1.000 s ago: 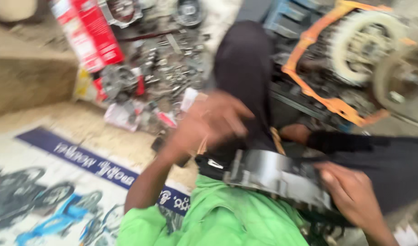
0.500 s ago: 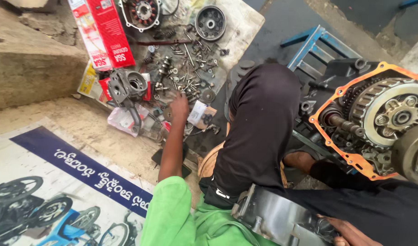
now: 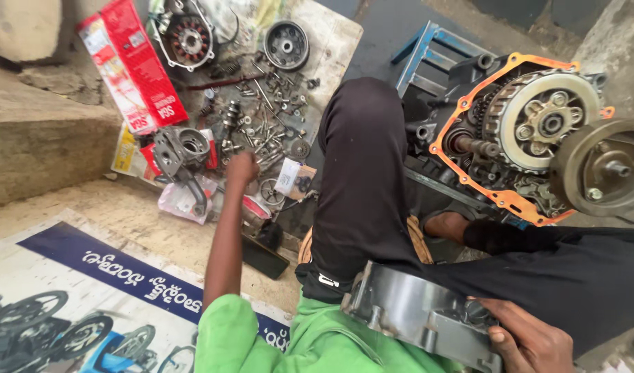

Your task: The person assembles a motorcycle engine casing. They apply sealant to the casing, insert a bolt, and use a socket wrench to tighten it. They then place the casing cover onto the engine block.

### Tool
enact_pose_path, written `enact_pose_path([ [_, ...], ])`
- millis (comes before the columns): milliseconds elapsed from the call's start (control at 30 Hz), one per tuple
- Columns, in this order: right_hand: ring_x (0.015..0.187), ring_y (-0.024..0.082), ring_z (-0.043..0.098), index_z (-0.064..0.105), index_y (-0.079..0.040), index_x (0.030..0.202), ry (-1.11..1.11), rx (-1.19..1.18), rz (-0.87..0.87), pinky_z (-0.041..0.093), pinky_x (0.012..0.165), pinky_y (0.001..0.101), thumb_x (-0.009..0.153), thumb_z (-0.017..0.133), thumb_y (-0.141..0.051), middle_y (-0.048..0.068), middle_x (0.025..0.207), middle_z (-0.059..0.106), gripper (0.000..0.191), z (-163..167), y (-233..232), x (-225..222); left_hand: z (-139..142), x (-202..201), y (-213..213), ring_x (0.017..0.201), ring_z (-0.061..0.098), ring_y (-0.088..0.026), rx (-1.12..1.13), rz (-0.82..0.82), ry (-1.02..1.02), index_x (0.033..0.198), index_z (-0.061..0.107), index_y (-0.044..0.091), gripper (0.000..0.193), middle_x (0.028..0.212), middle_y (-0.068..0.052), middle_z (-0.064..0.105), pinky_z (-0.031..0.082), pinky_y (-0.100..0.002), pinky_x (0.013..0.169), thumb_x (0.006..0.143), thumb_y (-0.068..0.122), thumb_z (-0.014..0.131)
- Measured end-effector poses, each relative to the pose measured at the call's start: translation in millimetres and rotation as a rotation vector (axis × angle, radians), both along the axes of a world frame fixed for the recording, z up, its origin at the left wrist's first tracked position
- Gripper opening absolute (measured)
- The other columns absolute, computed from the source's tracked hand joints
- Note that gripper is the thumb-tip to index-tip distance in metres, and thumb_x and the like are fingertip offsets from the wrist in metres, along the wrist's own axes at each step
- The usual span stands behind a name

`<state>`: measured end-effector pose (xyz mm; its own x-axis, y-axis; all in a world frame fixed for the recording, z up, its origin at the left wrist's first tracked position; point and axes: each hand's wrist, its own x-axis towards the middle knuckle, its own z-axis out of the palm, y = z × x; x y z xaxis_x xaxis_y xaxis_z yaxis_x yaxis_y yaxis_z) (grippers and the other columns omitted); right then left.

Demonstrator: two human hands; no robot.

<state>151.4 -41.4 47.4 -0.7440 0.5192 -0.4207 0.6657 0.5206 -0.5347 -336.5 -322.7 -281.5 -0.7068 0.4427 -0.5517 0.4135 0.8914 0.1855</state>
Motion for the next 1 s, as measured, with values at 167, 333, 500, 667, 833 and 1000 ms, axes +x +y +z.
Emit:
enact_pose_path([
  [167,0.087,0.02,0.078,0.078,-0.016,0.106,-0.039,0.085,-0.015,0.059,0.068,0.0309,0.092,0.056,-0.054,-0.001,0.097,0.079,0.046,0.0,-5.1,3.1,132.2,-3.4,23.7,0.079,0.073,-0.013,0.673,0.395,-0.532,0.112,0.071,-0.001,0.024,0.09,-0.01,0.076,0.06,-0.033,0.072,0.095,0.016,0.067],
  [333,0.076,0.025,0.074,0.078,-0.014,0.1,0.074,0.086,-0.021,0.057,0.063,0.036,0.088,0.057,-0.043,-0.001,0.096,0.078,0.038,16.6,-24.4,-13.4,313.7,107.1,116.9,0.089,0.072,-0.022,0.998,-0.147,-0.364,0.119,0.069,0.005,0.023,0.1,-0.011,0.071,0.057,-0.034,0.077,0.097,0.011,0.07],
  [500,0.095,0.026,0.073,0.073,-0.007,0.11,0.223,0.027,-0.111,0.053,0.081,0.0384,0.095,0.057,-0.03,0.007,0.102,0.075,0.032,24.3,-34.9,4.7,378.0,227.3,231.2,0.094,0.067,-0.039,1.005,-0.996,-0.691,0.122,0.066,0.001,0.031,0.104,-0.018,0.066,0.054,-0.045,0.079,0.092,0.005,0.068],
  [667,0.111,0.021,0.072,0.067,-0.004,0.124,0.487,-0.495,-0.451,0.051,0.098,0.0353,0.096,0.057,-0.018,0.009,0.115,0.076,0.032,16.0,-29.1,51.9,368.1,277.6,236.5,0.1,0.07,-0.036,0.841,-1.035,-0.911,0.114,0.069,0.002,0.021,0.108,-0.015,0.069,0.055,-0.041,0.082,0.092,0.003,0.067],
  [833,0.13,0.023,0.064,0.054,-0.002,0.135,0.634,-0.506,-0.318,0.046,0.109,0.0374,0.097,0.067,-0.022,0.012,0.13,0.069,0.045,25.0,-22.7,62.3,364.4,285.4,216.5,0.103,0.066,-0.031,0.857,-1.003,-0.969,0.113,0.069,0.002,0.022,0.103,-0.013,0.063,0.052,-0.038,0.089,0.091,0.0,0.067],
  [1000,0.14,0.025,0.055,0.042,0.001,0.151,0.85,-0.798,-0.382,0.039,0.118,0.038,0.099,0.056,-0.031,0.014,0.146,0.058,0.063,66.1,5.9,67.6,371.2,288.3,191.3,0.099,0.063,-0.03,0.798,-1.016,-0.922,0.112,0.069,0.002,0.019,0.101,-0.013,0.06,0.05,-0.037,0.088,0.093,0.003,0.071],
])
